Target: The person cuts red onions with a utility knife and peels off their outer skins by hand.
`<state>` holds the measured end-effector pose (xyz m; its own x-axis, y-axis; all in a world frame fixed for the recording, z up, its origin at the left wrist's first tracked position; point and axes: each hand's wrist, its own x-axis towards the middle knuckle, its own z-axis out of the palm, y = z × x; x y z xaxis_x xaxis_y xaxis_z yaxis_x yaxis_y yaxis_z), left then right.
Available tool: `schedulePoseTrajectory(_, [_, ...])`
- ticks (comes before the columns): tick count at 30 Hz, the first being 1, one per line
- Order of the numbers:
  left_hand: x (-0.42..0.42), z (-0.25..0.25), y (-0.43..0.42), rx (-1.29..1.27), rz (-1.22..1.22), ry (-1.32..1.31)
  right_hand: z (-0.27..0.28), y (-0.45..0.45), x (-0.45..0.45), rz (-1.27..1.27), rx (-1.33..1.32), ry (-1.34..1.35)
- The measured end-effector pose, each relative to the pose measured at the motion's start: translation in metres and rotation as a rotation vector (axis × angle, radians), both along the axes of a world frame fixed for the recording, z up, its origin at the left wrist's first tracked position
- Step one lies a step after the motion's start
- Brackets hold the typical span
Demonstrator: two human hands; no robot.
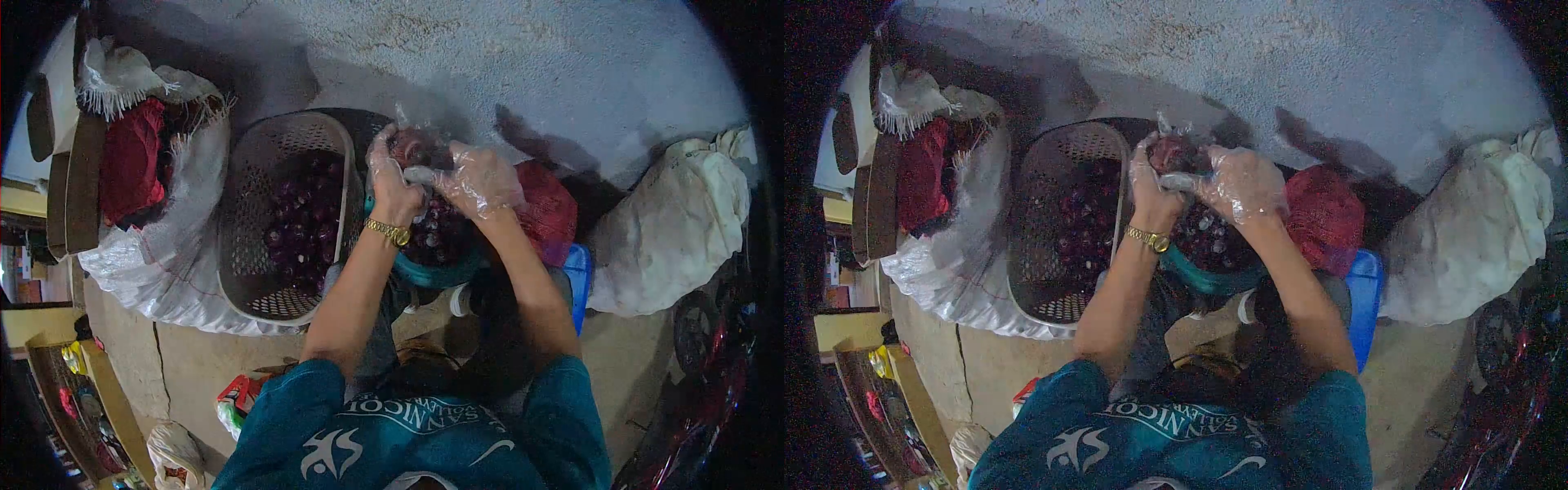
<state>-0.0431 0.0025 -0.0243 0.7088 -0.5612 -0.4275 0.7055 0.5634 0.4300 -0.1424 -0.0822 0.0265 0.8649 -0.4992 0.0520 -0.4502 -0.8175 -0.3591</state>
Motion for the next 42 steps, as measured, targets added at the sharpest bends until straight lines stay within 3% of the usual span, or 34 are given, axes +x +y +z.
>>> schedulePoseTrajectory(8, [0.004, -0.02, -0.001, 0.115, 0.103, -0.099, -0.022, -0.005, 0.003, 0.032, 0.138, -0.101])
schedulePoseTrajectory(11, [-0.002, -0.004, 0.006, 0.087, -0.023, -0.164, -0.016, -0.013, -0.002, 0.069, 0.183, -0.193])
schedulePoseTrajectory(13, [0.0, 0.004, 0.013, -0.108, -0.278, -0.41, -0.012, -0.018, -0.003, 0.02, 0.041, -0.023])
schedulePoseTrajectory(14, [0.001, 0.006, 0.013, -0.108, -0.28, -0.41, -0.01, -0.017, -0.005, 0.019, 0.042, -0.024])
schedulePoseTrajectory(16, [0.004, 0.01, 0.01, -0.028, -0.242, -0.016, -0.001, -0.011, -0.008, 0.067, 0.059, -0.09])
schedulePoseTrajectory(20, [0.006, -0.002, 0.003, 0.004, -0.13, -0.012, -0.027, -0.011, 0.001, 0.071, 0.0, -0.18])
schedulePoseTrajectory(25, [0.007, -0.011, 0.0, -0.114, -0.003, -0.036, -0.012, -0.002, -0.001, 0.038, 0.076, -0.077])
schedulePoseTrajectory(32, [0.005, -0.015, -0.002, -0.041, 0.054, 0.035, -0.018, 0.001, 0.002, 0.021, 0.146, -0.073])
schedulePoseTrajectory(34, [0.004, -0.017, -0.001, -0.163, 0.017, 0.03, -0.019, 0.001, 0.002, 0.004, 0.125, -0.071])
schedulePoseTrajectory(38, [0.008, -0.01, 0.004, -0.092, -0.096, 0.0, -0.022, -0.015, -0.004, 0.018, 0.061, -0.21])
schedulePoseTrajectory(40, [0.007, 0.015, 0.01, -0.103, -0.309, -0.061, -0.015, -0.028, -0.009, 0.109, 0.006, -0.224])
schedulePoseTrajectory(41, [0.031, -0.025, 0.009, -0.23, -0.378, -0.015, -0.013, -0.027, -0.01, 0.129, -0.023, -0.206])
schedulePoseTrajectory(42, [0.026, -0.017, 0.008, -0.23, -0.379, -0.014, -0.013, -0.026, -0.01, 0.128, -0.023, -0.206])
